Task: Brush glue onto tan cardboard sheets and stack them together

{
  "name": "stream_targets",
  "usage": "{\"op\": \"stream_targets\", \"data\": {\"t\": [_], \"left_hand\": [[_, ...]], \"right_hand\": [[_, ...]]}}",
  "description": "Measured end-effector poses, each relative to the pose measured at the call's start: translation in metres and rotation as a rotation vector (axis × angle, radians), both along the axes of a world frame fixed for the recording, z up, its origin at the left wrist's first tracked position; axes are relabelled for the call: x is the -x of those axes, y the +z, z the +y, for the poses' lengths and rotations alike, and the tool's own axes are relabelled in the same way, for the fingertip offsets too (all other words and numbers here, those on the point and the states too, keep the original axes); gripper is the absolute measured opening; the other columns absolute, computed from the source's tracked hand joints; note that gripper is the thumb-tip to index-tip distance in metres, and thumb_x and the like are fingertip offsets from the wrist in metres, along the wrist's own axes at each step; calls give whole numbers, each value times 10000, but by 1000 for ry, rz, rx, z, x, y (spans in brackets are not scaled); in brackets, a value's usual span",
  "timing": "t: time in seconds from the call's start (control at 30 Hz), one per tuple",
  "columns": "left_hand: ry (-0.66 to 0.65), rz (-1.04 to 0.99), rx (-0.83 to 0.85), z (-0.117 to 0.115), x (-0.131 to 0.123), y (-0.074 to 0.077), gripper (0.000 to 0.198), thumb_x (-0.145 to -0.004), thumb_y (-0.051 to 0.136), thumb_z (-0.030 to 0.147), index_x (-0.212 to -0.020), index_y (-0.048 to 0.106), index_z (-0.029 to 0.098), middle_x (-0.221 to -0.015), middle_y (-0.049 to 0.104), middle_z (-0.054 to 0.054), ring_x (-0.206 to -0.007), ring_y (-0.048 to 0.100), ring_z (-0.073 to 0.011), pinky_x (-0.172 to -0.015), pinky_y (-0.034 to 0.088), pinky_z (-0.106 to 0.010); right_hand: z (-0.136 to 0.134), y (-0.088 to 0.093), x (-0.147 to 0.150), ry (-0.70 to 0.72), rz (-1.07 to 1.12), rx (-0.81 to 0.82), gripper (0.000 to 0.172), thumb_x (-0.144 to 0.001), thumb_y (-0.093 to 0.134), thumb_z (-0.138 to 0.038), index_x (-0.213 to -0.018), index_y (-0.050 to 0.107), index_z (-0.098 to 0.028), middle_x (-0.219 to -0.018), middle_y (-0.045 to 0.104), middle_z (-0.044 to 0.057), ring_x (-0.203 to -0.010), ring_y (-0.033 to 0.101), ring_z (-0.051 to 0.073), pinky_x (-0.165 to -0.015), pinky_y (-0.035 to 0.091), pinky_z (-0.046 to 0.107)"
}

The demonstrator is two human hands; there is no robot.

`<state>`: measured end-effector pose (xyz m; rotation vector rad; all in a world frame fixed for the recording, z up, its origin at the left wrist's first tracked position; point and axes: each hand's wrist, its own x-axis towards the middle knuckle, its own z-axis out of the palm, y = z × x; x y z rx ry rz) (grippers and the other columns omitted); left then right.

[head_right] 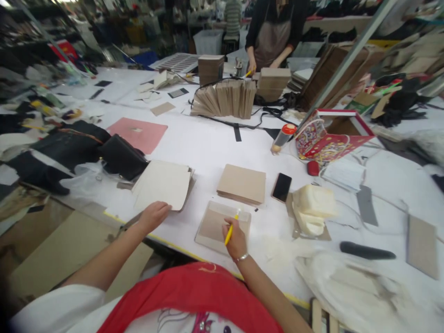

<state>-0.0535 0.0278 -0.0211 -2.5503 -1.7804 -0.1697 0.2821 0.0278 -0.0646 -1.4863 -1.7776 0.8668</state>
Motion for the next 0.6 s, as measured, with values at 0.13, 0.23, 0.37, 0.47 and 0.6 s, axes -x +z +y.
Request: {"op": "stream_targets", "data": {"t": [0.13,0.23,0.37,0.47,0.6], "left_hand": [[-315,-164,-57,-29,-60,-10,257,-858,408,184,-1046,581,218,-884,618,-71,-807,528,-175,-772,409,-341],[-546,-260,-10,-43,-110,-28,264,-860,414,172,-1072,567,211,-890,615,-75,-810,521,-175,-740,411,-336],[-611,-219,74,-49,-158,-56,254,-868,419,200,-1074,567,200,-986,604,-92,-891,518,-189,-776,400,-350],[-537,-133,154,-48,-169,-75,286,-851,474,267,-1121,542,202,-1149,555,-101,-1064,464,-222,-916,330,-408],[-471,-4,301,-44,-165,-89,385,-787,579,334,-1150,521,220,-1246,502,-77,-1154,399,-243,-999,238,-441]], "right_hand": [[-4,9,30,39,107,108,199,-807,463,-320,-972,428,-214,-854,619,22,-698,613,143,-628,474,270],[-7,-2,27,-91,33,96,223,-760,494,-335,-930,421,-210,-764,579,-4,-622,567,144,-585,445,267],[-23,-23,-12,-183,-95,100,203,-786,437,-304,-957,421,-197,-759,559,6,-621,551,153,-601,420,272],[-31,-39,-47,-212,-246,218,208,-831,383,-277,-1012,417,-180,-732,563,8,-643,570,161,-612,402,261],[-30,-52,-73,-164,-538,355,249,-846,436,-294,-1063,429,-172,-856,606,57,-744,600,170,-617,391,245]]}}
